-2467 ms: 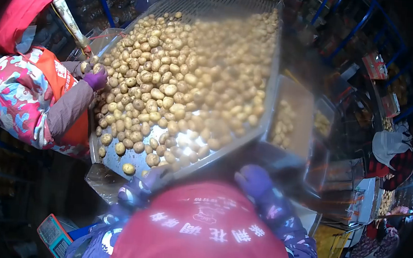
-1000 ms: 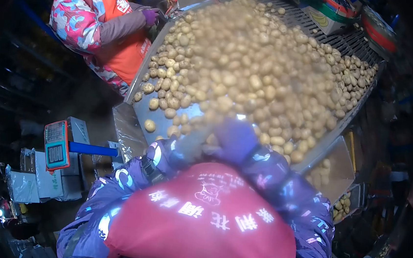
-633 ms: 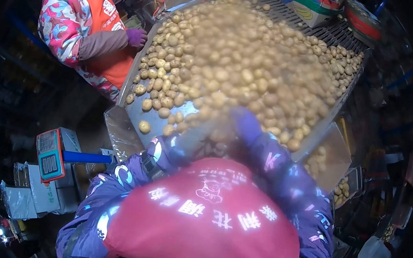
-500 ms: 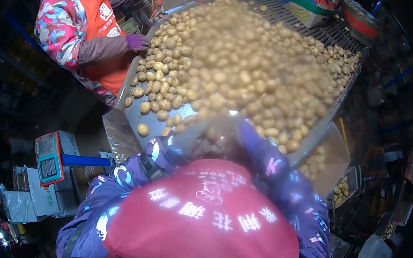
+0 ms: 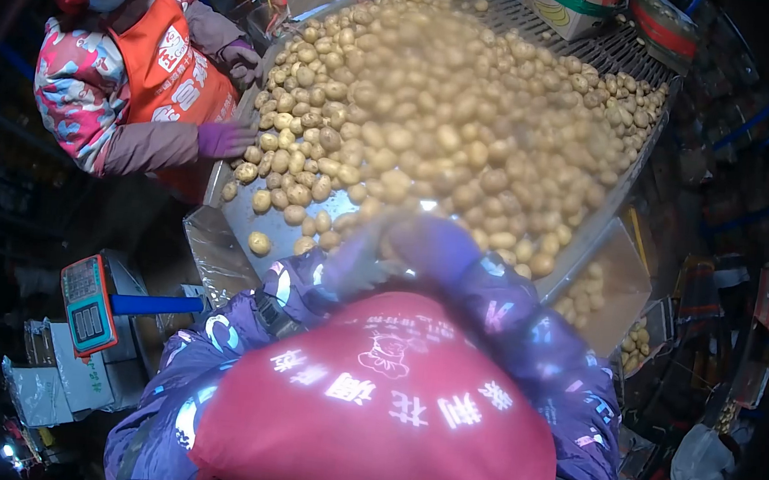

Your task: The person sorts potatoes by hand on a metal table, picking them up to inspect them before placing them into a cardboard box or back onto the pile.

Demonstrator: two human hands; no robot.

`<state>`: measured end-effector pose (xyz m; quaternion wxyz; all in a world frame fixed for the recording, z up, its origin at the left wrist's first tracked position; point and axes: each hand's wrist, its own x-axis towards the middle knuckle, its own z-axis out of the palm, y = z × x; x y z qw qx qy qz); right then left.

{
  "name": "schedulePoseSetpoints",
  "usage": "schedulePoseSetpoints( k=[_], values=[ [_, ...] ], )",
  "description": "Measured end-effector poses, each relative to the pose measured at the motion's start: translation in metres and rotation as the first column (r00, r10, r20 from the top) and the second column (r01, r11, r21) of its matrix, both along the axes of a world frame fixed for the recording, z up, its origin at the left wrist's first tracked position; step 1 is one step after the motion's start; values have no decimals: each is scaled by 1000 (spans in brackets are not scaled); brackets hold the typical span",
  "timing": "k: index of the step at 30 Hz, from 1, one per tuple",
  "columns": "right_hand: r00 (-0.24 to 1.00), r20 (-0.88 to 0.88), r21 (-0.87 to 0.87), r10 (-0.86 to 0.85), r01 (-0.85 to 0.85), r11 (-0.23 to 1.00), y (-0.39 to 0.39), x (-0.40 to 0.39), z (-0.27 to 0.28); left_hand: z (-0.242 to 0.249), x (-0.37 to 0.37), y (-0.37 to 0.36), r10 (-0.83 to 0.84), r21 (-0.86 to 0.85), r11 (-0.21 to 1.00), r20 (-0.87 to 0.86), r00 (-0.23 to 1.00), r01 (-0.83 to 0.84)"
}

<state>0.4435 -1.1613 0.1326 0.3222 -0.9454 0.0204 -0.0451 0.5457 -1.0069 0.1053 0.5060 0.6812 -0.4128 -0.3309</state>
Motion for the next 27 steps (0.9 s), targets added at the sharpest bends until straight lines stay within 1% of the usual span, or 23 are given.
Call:
schedulePoseSetpoints(
  k=[2,3,4,5,7,9,10,11,12,13,14,15,17,19,20,21,23,25,26,27],
  values=[
    [980,197,-173,21,14,985,-1,1,-6,15,3,-1,-3,41,999,-158,987,9],
    [976,212,-184,40,0,983,-6,0,-15,27,4,-1,5,72,997,-347,938,22],
    [972,226,-195,59,-14,981,-13,-1,-26,42,5,0,18,101,994,-523,852,40],
    [968,239,-207,77,-26,978,-17,-3,-33,48,6,1,37,124,990,-680,733,65],
    [988,153,57,8,-17,998,-16,-3,-25,42,10,5,-43,14,996,-790,612,88],
    [999,47,132,-28,21,991,-18,2,-27,33,14,2,-57,-24,998,-776,628,61],
    [999,-2,68,-42,42,997,-18,4,-33,30,11,-1,-32,-16,999,-705,709,30],
    [997,-49,2,-60,60,998,-19,6,-37,24,10,-4,-5,-12,1000,-625,780,-3],
    [991,-97,66,-89,96,993,-11,6,-20,-2,10,-5,-37,-64,998,-448,893,9],
    [982,-148,128,-115,134,983,4,7,10,-42,12,-5,-59,-112,993,-252,966,32],
    [970,-202,190,-138,177,966,12,6,25,-48,10,-4,-74,-102,993,-215,974,53],
    [976,-185,173,-118,151,973,11,6,22,-53,9,-3,-89,-92,993,-179,980,74],
    [986,-151,135,-75,96,986,4,8,6,-11,7,0,-91,21,994,-432,897,111],
    [992,124,-50,12,-6,999,-4,3,-21,6,8,2,-108,-17,994,-341,934,108],
    [965,252,-150,75,-38,988,-8,1,-29,12,8,3,-121,-20,992,-378,918,122],
    [973,225,-115,49,-23,993,-7,1,-23,19,9,4,-132,-23,991,-414,901,135],
    [986,165,-44,-4,11,999,-6,4,3,27,13,4,-153,-6,981,-635,758,193],
    [982,181,99,43,-62,993,-7,5,19,26,18,10,-190,-110,977,-838,512,183],
    [975,212,129,71,-100,987,-7,6,25,26,19,12,-211,-160,973,-905,369,165],
    [965,242,157,99,-140,978,-7,7,30,20,19,10,-213,-172,975,-906,367,141]
  ],
)
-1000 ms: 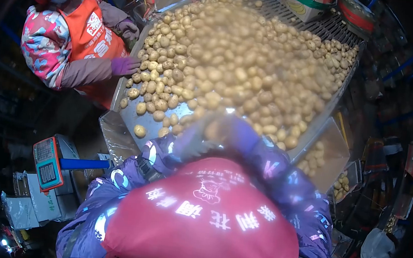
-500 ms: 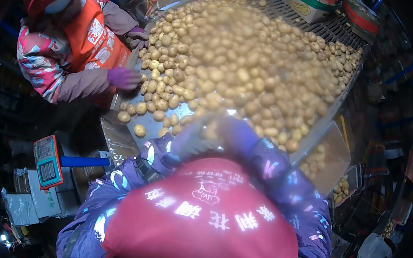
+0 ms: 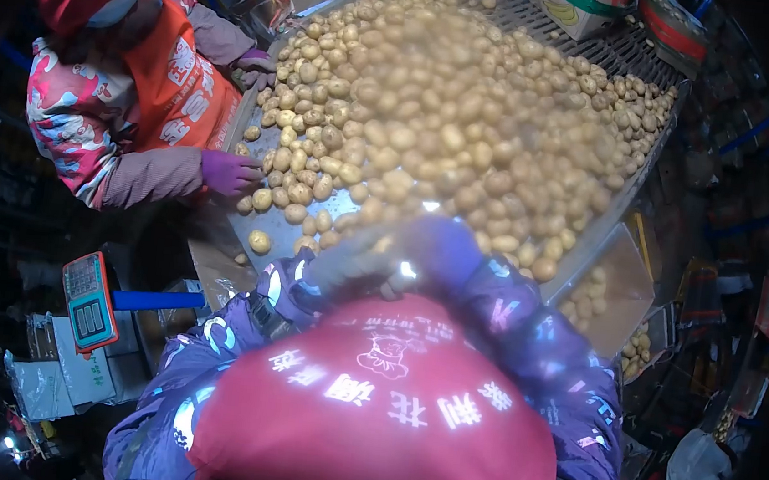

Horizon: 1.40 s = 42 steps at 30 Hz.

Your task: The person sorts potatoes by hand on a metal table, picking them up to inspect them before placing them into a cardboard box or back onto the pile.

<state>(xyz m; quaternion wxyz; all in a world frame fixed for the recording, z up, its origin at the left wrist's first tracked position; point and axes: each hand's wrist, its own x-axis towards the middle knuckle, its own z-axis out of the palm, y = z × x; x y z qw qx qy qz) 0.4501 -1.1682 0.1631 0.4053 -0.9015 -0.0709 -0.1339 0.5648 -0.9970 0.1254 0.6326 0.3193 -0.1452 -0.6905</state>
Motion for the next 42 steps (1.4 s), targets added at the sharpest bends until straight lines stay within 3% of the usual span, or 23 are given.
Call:
schedulePoseSetpoints(
  k=[4,7,9,10,12,13,15,16,18,20,22,24,26,29,30,31,32,33,34,36,38,40,42],
  values=[
    [992,127,15,3,-5,1000,-3,5,-13,-22,-3,-9,139,-93,987,77,987,-132],
    [991,124,26,40,-44,999,-5,1,-23,-33,-10,-8,341,-306,922,359,869,-235],
    [987,127,16,98,-100,995,-8,4,-24,-34,-8,-8,321,-253,938,375,870,-236],
    [983,140,9,118,-120,993,-10,7,-24,-31,-1,-8,226,-108,973,273,935,-203],
    [998,-5,117,64,-62,991,-8,8,-20,-30,8,-9,121,97,983,289,950,-155],
    [985,-170,219,4,34,975,-3,5,-10,-33,11,-10,90,158,973,419,903,-170],
    [912,-410,181,-28,112,977,3,5,12,-32,7,-11,3,198,961,695,719,-195],
    [876,-482,63,-31,70,996,5,9,26,-23,2,-11,-39,178,965,823,567,-192],
    [859,-512,-116,-22,-43,992,5,9,22,-20,-3,-11,-134,232,959,880,456,-164],
    [902,-430,-256,29,-153,955,2,3,-5,-21,-3,-14,-235,360,926,788,569,-114],
    [906,-419,-282,57,-190,941,3,4,-13,-38,-5,-19,-128,442,877,596,793,-190],
    [912,-396,-278,105,-228,933,4,5,-18,-64,-6,-15,-15,456,867,427,904,-202],
    [918,-358,-249,171,-270,930,3,5,-21,-93,-9,-11,55,358,914,360,931,-193],
    [948,-310,112,75,-42,993,9,1,-26,-115,-12,-17,73,144,982,307,949,-122],
    [964,-254,58,76,-63,996,9,-1,-29,-104,-9,-16,25,83,995,227,974,-45],
    [978,-193,-1,81,-83,997,7,-1,-34,-44,6,-7,-99,24,995,36,994,99],
    [987,-133,-57,86,-95,994,6,-1,-36,-32,8,-4,-129,62,990,13,992,128],
    [976,-201,-2,79,-81,997,5,-2,-33,-20,11,-1,-157,100,982,-11,988,157],
    [961,-266,48,75,-65,997,4,-3,-26,-37,4,-3,-92,242,969,141,986,56],
    [937,-345,143,52,-2,990,5,-5,-24,-64,-1,-3,-54,311,944,478,877,-111],
    [923,-383,223,31,60,973,13,-8,-23,-95,-5,0,30,100,980,776,630,-169],
    [895,-443,286,59,79,955,21,-10,-5,-149,-10,9,316,-278,946,900,301,-165],
    [865,-499,166,55,33,986,21,-9,4,-157,-11,11,380,-351,923,768,516,-157]
  ],
)
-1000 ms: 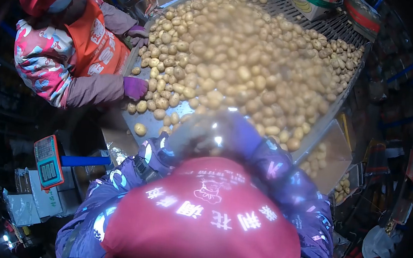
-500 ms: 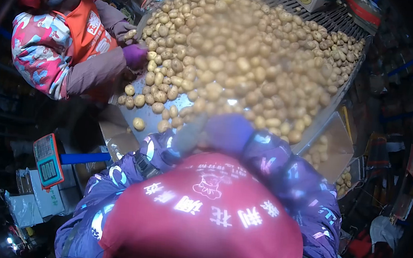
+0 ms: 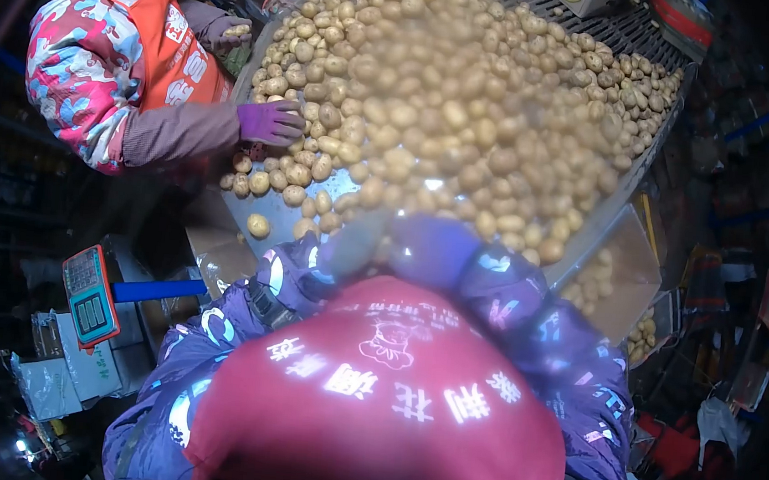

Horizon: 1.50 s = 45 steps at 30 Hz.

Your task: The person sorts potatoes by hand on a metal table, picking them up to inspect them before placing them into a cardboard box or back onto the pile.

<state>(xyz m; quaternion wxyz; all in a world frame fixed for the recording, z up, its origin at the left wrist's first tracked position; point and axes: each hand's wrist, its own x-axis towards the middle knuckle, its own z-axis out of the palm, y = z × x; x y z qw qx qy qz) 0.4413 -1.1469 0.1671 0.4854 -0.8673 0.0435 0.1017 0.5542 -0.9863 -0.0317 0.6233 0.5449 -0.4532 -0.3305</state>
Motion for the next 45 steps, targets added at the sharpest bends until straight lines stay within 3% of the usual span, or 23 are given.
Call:
schedulePoseSetpoints(
  k=[1,2,3,8,10,12,13,15,16,18,20,22,24,27,31,33,35,37,40,41,42,44,45],
  values=[
    [999,-15,-156,49,-51,986,0,1,-7,-2,4,0,-102,62,989,-383,918,136],
    [995,-35,-309,96,-102,946,1,1,-13,-4,5,0,-169,29,974,-561,810,223],
    [994,-17,-312,104,-105,944,3,0,-21,-7,7,0,-206,-4,956,-716,667,292],
    [985,148,-335,83,-28,942,9,-3,-38,-34,9,-2,-447,-326,894,-703,554,308],
    [990,112,-306,82,-44,951,1,1,-51,7,2,-9,-475,-381,880,-705,527,284],
    [992,120,-204,40,-15,979,-2,1,-54,12,-3,-13,-358,-248,933,-570,739,260],
    [990,140,-115,-1,18,993,-2,-1,-52,2,-4,-15,-229,-106,973,-369,901,204],
    [995,99,-73,-8,15,997,-4,3,-46,8,-1,-11,-19,163,981,-444,896,101],
    [999,40,-120,27,-22,993,-9,8,-42,74,0,-9,115,297,944,-700,705,141],
    [999,-27,-65,40,-42,997,-19,10,-58,106,5,-9,256,383,898,-855,451,217],
    [999,-35,45,24,-23,999,-29,5,-93,96,5,-11,217,349,913,-854,473,212],
    [998,-19,-32,52,-52,998,-26,7,-80,104,1,-13,229,436,891,-670,707,125],
    [994,88,-64,66,-60,996,-20,9,-64,116,-6,-19,226,410,911,-600,768,53],
    [974,228,185,1,-44,982,-12,11,-55,115,-12,-26,180,304,951,-685,706,53],
    [994,106,576,-26,-39,816,-6,19,-45,89,-3,-24,133,339,931,-663,737,136],
    [990,135,463,-51,-18,886,-6,19,-41,92,-3,-24,146,336,934,-672,726,123],
    [971,229,123,-68,40,992,-5,13,-45,102,-3,-22,151,317,941,-705,693,118],
    [951,305,-122,-51,92,988,-9,11,-64,116,-2,-19,149,297,948,-730,667,112],
    [944,331,-59,-12,34,998,-16,20,-47,108,5,-22,65,183,974,-785,616,131],
    [942,334,-8,-30,35,999,-19,21,-45,100,6,-22,39,163,980,-718,695,114],
    [941,336,43,-48,36,998,-21,21,-44,91,7,-23,20,144,985,-643,765,94],
    [935,337,96,-114,87,992,-29,13,-81,75,7,-20,36,143,990,-228,973,-3],
    [935,329,124,-134,98,987,-32,9,-96,74,7,-19,42,165,986,-153,987,-16]
  ],
)
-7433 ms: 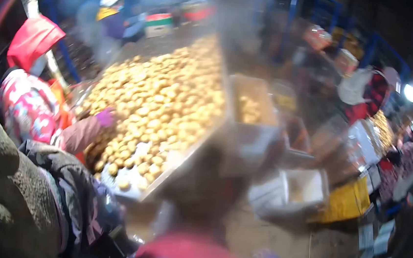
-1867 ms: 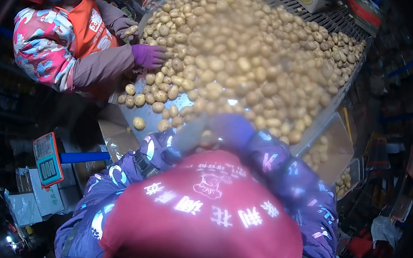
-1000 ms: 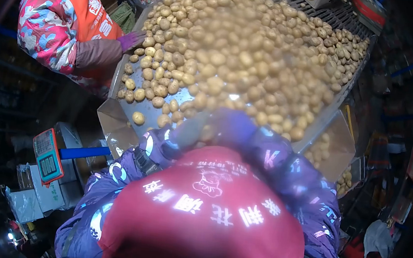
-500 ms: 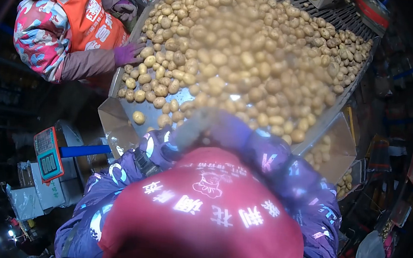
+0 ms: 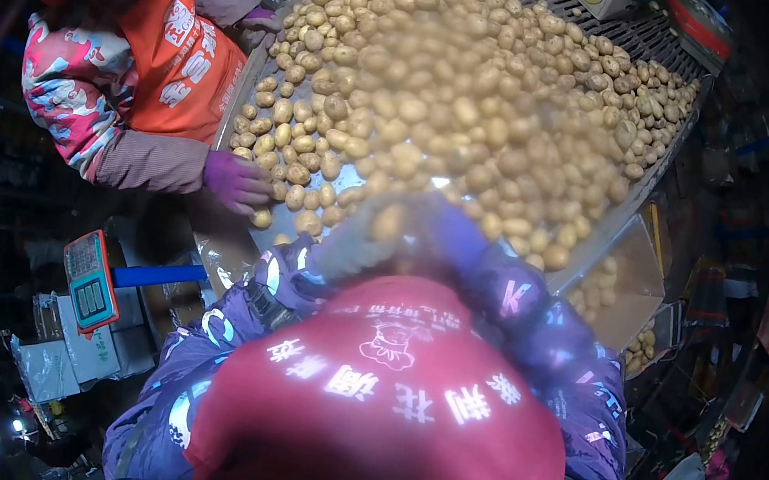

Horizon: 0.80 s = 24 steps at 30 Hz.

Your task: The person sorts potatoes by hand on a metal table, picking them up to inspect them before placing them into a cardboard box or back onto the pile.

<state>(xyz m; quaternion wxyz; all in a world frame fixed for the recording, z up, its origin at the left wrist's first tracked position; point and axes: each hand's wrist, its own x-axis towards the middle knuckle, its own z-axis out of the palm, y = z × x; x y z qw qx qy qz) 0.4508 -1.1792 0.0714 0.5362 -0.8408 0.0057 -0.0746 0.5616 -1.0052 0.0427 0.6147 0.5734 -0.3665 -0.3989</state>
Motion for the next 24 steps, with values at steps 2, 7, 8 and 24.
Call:
schedulePoseSetpoints(
  k=[2,7,8,24],
  values=[
    [998,-36,-51,56,-58,997,-4,-5,-10,3,0,2,3,67,998,156,988,-14],
    [984,-14,-442,179,-167,882,-12,-6,-3,56,-2,-2,-93,310,950,213,973,23],
    [984,35,-410,172,-143,901,-9,-8,-3,60,-1,-4,-133,343,935,114,984,87],
    [998,21,-210,-60,63,976,-11,-14,-25,57,-9,8,-223,-286,957,-630,744,45]
  ],
)
